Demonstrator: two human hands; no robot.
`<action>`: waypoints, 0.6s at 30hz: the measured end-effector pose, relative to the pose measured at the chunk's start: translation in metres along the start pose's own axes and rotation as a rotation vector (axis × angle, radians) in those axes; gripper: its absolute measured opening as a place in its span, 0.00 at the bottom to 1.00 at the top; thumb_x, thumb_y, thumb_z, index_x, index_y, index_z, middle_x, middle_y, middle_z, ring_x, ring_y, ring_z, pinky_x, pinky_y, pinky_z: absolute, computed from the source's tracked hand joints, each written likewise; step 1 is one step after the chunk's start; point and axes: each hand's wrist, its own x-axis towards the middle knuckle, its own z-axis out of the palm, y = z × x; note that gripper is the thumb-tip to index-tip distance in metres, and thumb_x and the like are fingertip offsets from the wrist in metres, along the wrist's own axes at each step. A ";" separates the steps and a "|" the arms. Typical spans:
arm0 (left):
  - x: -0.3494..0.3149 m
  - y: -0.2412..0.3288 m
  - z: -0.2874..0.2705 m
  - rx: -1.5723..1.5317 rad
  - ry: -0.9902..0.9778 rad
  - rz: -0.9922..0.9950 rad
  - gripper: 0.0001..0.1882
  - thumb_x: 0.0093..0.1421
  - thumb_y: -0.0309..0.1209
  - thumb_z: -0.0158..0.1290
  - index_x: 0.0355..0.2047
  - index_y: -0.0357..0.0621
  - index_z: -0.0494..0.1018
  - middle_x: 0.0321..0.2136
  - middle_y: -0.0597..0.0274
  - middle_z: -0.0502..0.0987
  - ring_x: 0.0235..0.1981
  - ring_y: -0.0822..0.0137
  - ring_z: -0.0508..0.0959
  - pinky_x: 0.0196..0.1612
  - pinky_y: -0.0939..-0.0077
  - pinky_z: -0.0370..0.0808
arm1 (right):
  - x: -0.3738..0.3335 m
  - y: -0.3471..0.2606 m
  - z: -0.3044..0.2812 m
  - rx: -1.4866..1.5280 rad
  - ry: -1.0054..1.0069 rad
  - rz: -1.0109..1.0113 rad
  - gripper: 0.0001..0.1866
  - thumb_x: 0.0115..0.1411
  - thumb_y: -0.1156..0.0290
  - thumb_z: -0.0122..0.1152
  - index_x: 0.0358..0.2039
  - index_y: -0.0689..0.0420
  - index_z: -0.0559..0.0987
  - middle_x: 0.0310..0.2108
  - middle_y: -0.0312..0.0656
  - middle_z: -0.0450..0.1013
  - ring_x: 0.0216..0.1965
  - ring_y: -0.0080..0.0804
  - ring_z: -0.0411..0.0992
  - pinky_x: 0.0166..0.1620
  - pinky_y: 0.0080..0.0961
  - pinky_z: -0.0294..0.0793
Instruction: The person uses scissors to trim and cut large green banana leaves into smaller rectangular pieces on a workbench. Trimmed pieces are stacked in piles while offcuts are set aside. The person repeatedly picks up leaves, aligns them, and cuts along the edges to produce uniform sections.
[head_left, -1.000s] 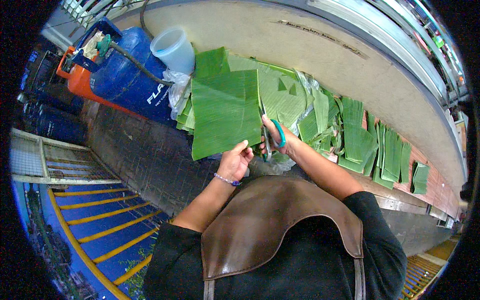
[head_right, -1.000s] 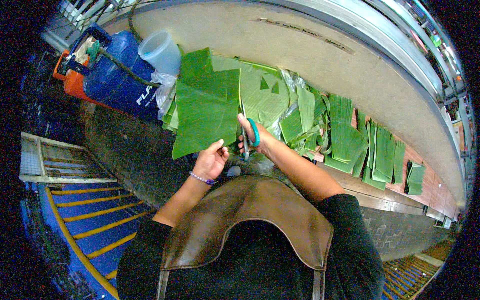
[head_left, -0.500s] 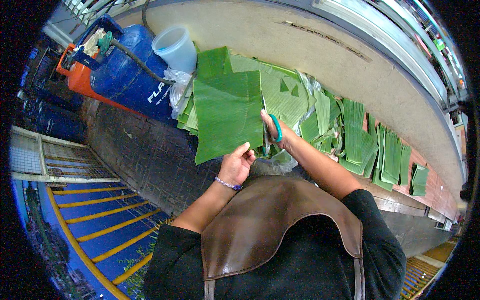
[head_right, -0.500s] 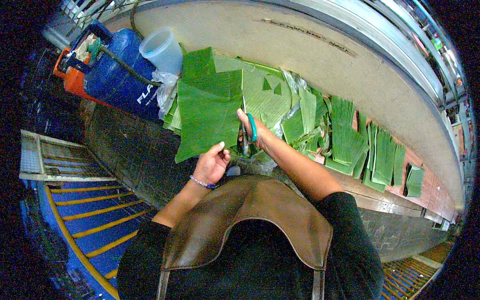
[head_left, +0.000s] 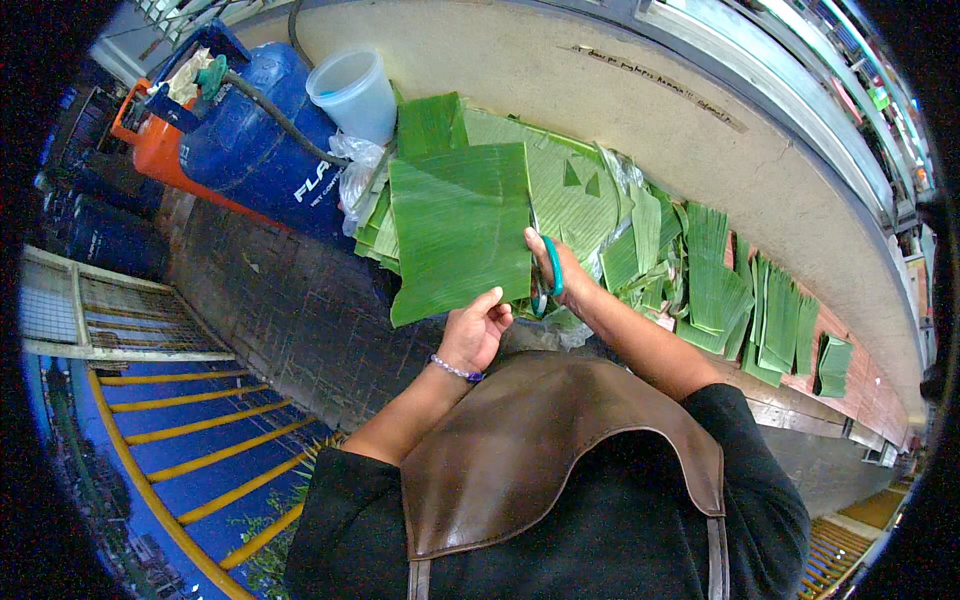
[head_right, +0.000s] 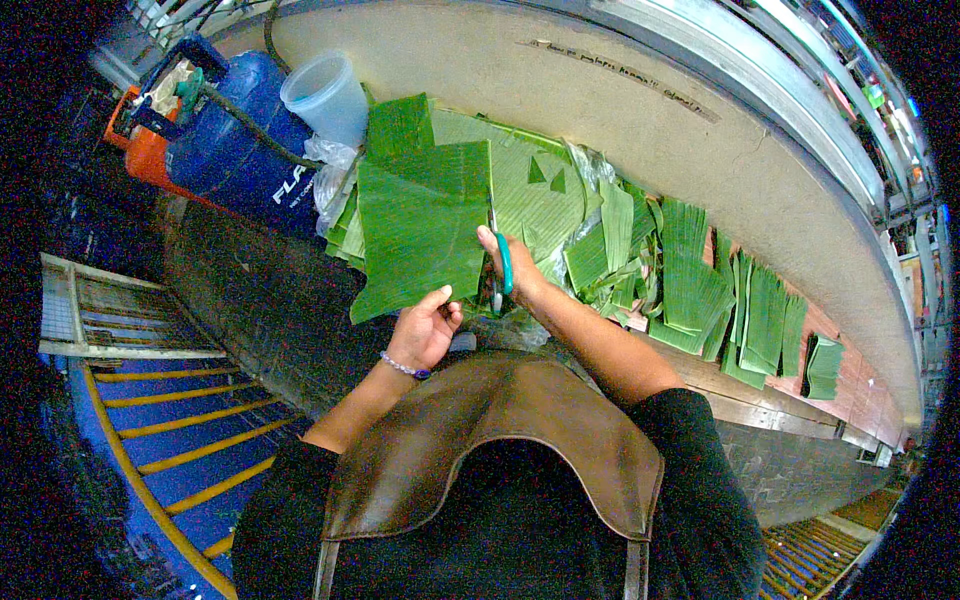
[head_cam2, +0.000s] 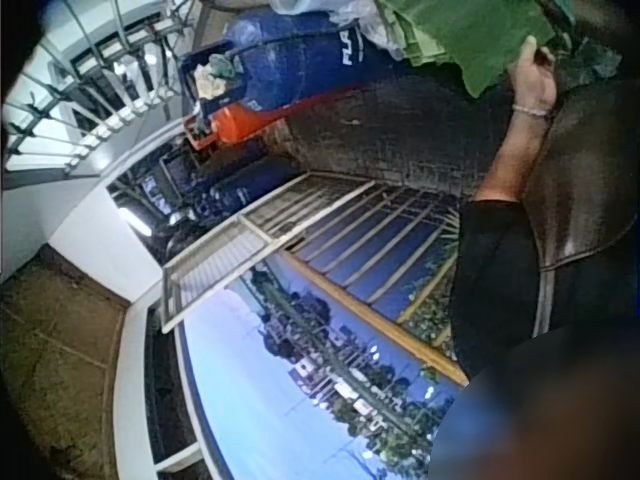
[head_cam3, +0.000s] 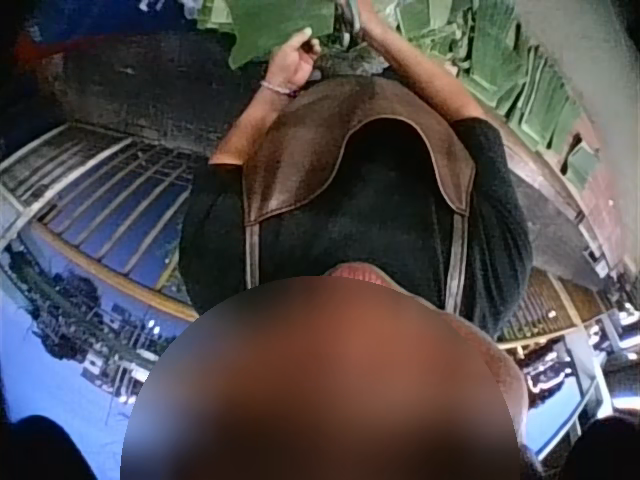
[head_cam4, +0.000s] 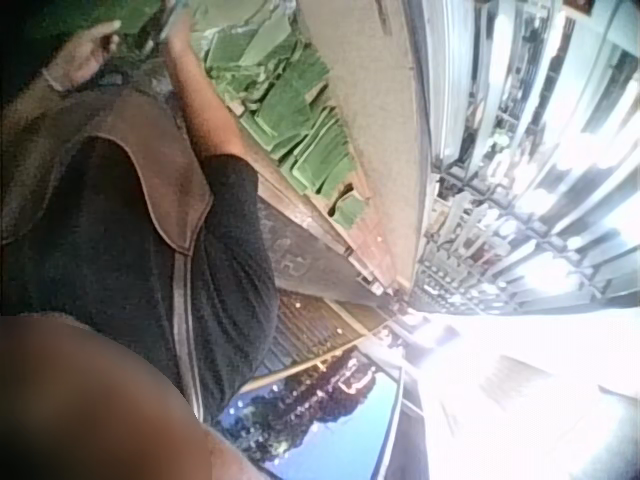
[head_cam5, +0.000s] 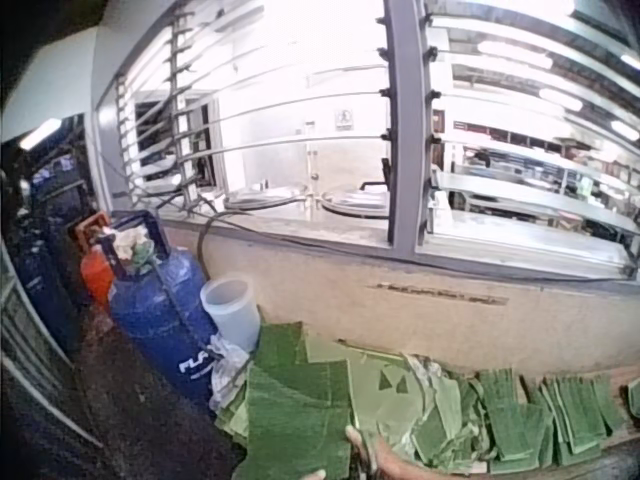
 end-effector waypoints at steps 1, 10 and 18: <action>0.000 0.000 0.000 0.012 0.023 -0.005 0.04 0.58 0.27 0.56 0.32 0.44 0.71 0.28 0.66 0.72 0.28 0.71 0.74 0.30 0.78 0.74 | -0.002 0.001 0.000 0.035 -0.022 0.002 0.32 0.61 0.40 0.48 0.35 0.64 0.73 0.22 0.43 0.71 0.17 0.30 0.68 0.17 0.28 0.67; -0.014 0.007 0.005 0.026 -0.021 0.002 0.06 0.58 0.26 0.55 0.35 0.45 0.71 0.29 0.67 0.72 0.28 0.69 0.72 0.30 0.76 0.72 | 0.010 0.008 -0.002 0.221 -0.017 0.080 0.34 0.58 0.36 0.50 0.43 0.59 0.70 0.20 0.43 0.67 0.15 0.34 0.68 0.17 0.33 0.72; -0.019 0.010 0.003 0.052 -0.050 -0.034 0.09 0.58 0.25 0.56 0.38 0.44 0.70 0.30 0.66 0.72 0.28 0.69 0.72 0.31 0.75 0.73 | 0.039 0.011 -0.012 0.295 -0.084 0.105 0.34 0.59 0.36 0.47 0.47 0.57 0.70 0.23 0.45 0.70 0.20 0.34 0.69 0.21 0.33 0.72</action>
